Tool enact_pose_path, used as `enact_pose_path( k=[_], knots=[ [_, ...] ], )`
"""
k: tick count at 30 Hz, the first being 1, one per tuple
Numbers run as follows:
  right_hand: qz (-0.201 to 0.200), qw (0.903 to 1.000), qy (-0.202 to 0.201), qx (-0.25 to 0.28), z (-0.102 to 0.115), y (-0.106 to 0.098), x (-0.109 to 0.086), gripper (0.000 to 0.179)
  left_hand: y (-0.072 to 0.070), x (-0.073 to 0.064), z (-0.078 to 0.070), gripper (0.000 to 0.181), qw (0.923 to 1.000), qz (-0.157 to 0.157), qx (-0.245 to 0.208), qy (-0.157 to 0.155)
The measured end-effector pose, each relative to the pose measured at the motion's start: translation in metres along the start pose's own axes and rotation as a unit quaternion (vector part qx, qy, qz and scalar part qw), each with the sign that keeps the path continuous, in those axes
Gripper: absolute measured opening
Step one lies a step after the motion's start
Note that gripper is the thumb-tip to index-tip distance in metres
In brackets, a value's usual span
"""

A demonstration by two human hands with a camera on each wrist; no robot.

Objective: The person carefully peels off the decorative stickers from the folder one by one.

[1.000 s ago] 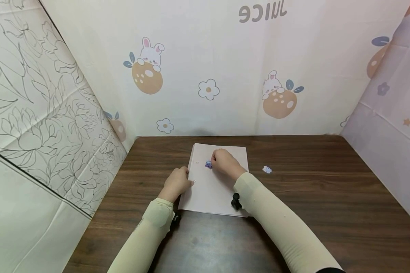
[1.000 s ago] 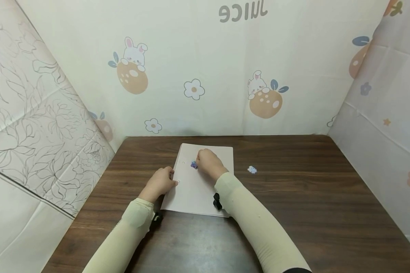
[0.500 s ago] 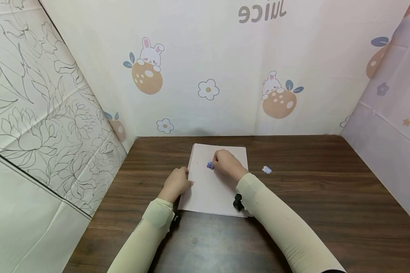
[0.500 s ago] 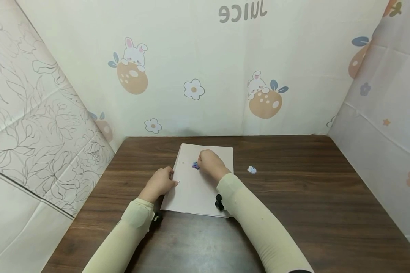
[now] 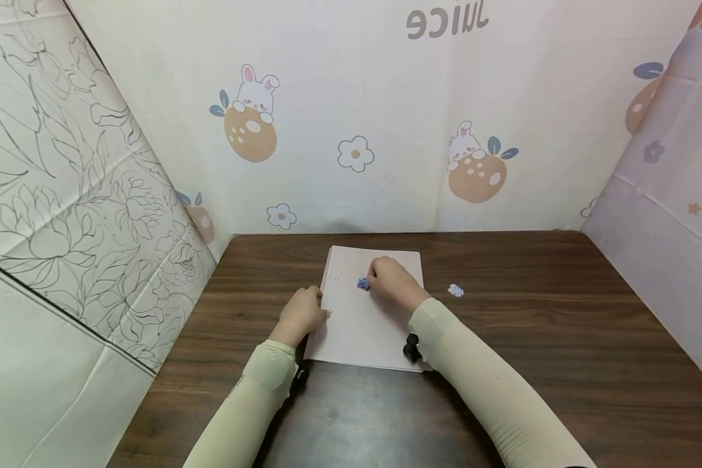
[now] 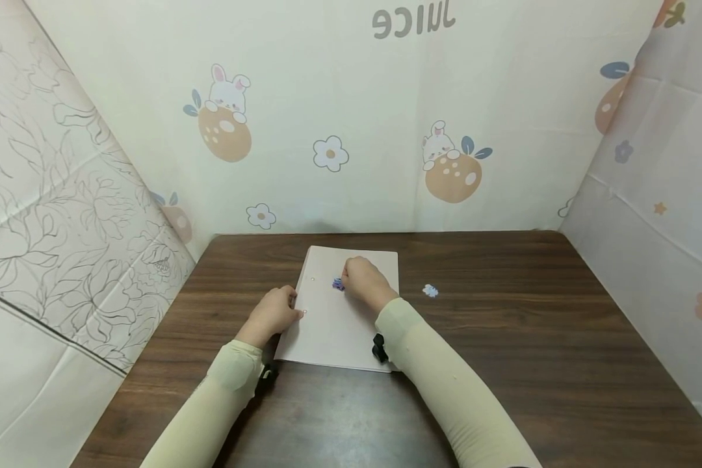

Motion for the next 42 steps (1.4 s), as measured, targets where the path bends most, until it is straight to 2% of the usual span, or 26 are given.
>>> enact_pose_path(
  k=[15,42],
  knots=[
    [0.009,0.9999,0.01,-0.005,-0.002,-0.005,-0.008,0.017,0.001,0.0,0.001,0.051,1.0,-0.002,-0.002,-0.001],
    [0.006,0.9999,0.013,-0.006,-0.019,-0.009,-0.011,0.015,0.003,0.004,0.001,0.052,1.0,-0.001,0.002,-0.001]
  ],
)
Point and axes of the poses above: each hand's wrist, its own x-axis towards the middle knuckle, its own y-axis out of the palm, z = x × y, the point moved 2 cm from there along x, towards the middle knuckle, and after that the axes turned 9 degrees about z, right-handed, at the moved point
